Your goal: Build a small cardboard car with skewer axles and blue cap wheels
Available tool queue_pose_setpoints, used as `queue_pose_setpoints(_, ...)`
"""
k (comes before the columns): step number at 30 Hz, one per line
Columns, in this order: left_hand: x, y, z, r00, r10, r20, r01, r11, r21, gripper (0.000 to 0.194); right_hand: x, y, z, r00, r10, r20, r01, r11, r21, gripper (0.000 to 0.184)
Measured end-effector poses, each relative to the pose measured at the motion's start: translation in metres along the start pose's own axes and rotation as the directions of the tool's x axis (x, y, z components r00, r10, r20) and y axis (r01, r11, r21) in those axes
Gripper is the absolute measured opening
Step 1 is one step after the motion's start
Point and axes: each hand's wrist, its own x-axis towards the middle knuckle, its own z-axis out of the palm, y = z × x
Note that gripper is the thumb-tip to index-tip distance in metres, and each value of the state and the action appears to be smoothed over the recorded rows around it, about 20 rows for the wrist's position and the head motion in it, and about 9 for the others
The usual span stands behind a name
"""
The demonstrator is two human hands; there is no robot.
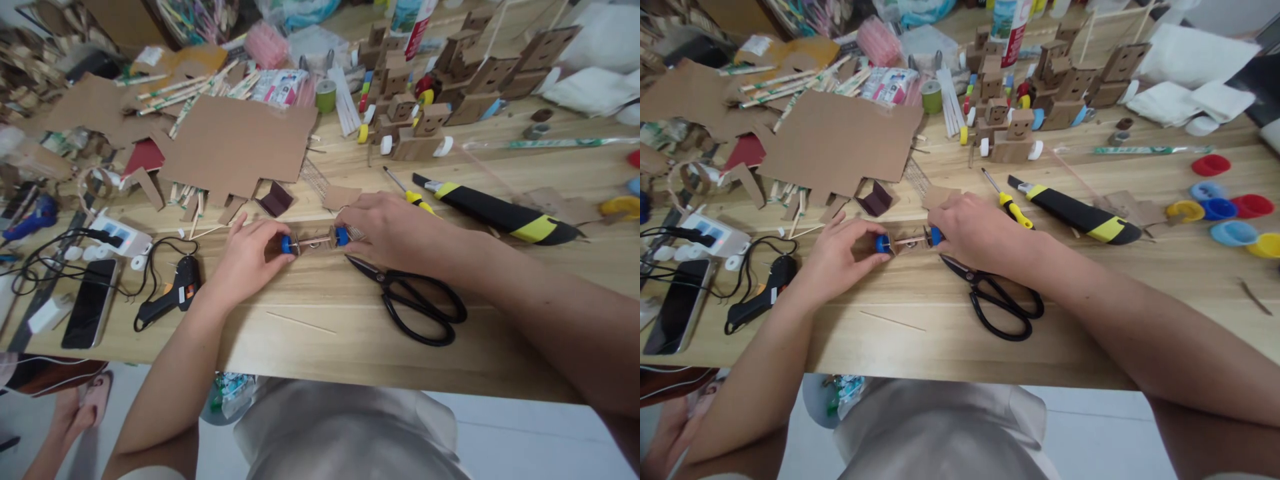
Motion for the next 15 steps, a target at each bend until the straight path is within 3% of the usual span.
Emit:
queue_pose_setpoints(3,-0.001,-0.002,-0.006,0.999,-0.002,-0.032,0.001,1.000,-0.020,0.031,-0.003,0.004,-0.004,1.000,0.010,-0.001,-0.010,1.000,0.007,0.019)
queue_pose_setpoints(6,-0.001,-0.005,-0.015,0.993,-0.023,-0.117,0.014,0.997,-0.076,0.020,-0.007,0.010,-0.014,0.998,0.063,-0.014,-0.063,0.998,0.018,0.031)
queue_pose_setpoints(11,-0.001,-0.011,-0.020,0.945,-0.128,-0.301,0.099,0.989,-0.109,0.022,-0.015,0.031,-0.031,0.987,0.116,-0.114,-0.124,0.990,-0.060,0.013)
queue_pose_setpoints(15,-0.001,-0.011,-0.016,0.936,-0.090,-0.340,0.067,0.995,-0.078,0.018,-0.025,0.040,-0.054,0.942,0.261,-0.211,-0.282,0.956,-0.077,0.011)
